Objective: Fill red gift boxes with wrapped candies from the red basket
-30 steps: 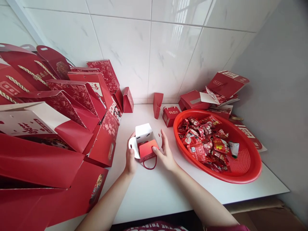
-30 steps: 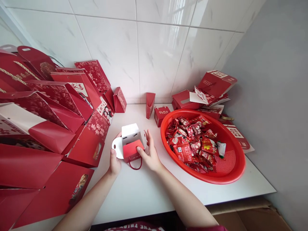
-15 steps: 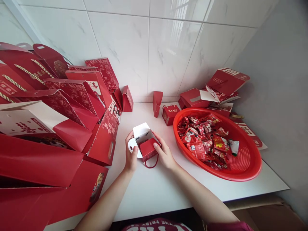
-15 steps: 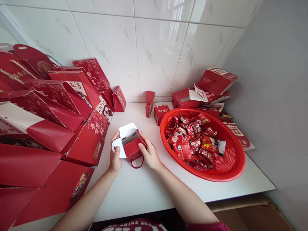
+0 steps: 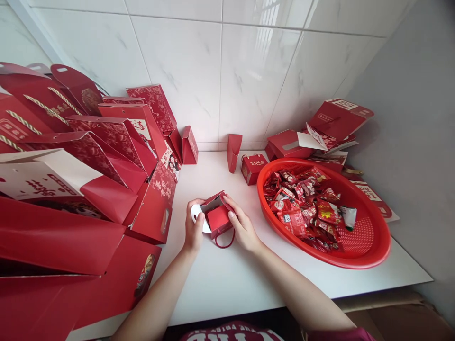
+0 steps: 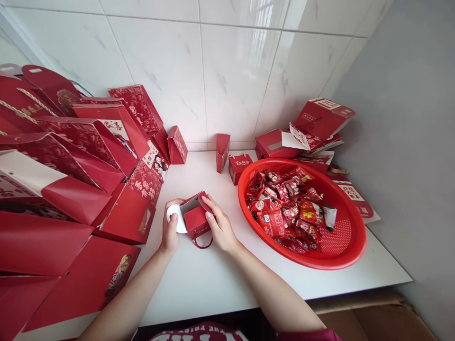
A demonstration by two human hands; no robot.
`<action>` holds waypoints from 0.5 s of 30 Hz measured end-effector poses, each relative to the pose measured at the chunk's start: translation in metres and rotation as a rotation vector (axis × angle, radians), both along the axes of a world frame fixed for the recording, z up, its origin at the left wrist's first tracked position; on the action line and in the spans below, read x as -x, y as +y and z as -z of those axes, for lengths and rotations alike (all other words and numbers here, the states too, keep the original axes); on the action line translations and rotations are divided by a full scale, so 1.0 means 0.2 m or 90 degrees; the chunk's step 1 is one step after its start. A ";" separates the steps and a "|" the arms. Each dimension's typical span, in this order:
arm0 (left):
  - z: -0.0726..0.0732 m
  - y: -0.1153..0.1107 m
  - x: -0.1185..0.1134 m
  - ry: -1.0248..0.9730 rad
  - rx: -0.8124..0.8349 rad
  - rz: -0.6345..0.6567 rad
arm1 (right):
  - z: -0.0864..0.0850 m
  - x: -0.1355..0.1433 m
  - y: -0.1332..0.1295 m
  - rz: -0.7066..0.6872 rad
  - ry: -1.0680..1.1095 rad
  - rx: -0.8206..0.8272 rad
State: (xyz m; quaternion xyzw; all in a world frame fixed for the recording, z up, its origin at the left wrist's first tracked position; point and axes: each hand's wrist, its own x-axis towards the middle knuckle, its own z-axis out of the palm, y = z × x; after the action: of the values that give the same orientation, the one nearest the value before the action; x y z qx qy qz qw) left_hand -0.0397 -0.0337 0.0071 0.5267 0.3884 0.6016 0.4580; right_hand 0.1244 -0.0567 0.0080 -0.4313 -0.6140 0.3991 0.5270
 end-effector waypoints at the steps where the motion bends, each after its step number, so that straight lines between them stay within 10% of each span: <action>1: 0.00 0.00 0.00 0.004 -0.008 0.004 | 0.00 0.00 0.00 0.001 0.002 0.002; 15: 0.00 -0.01 -0.01 -0.017 0.015 0.013 | 0.06 0.02 0.01 0.071 0.099 0.043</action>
State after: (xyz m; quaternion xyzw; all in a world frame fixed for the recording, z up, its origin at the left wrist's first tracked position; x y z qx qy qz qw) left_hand -0.0372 -0.0349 0.0066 0.5174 0.3837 0.5991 0.4755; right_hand 0.1214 -0.0543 -0.0031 -0.4499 -0.5327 0.4218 0.5796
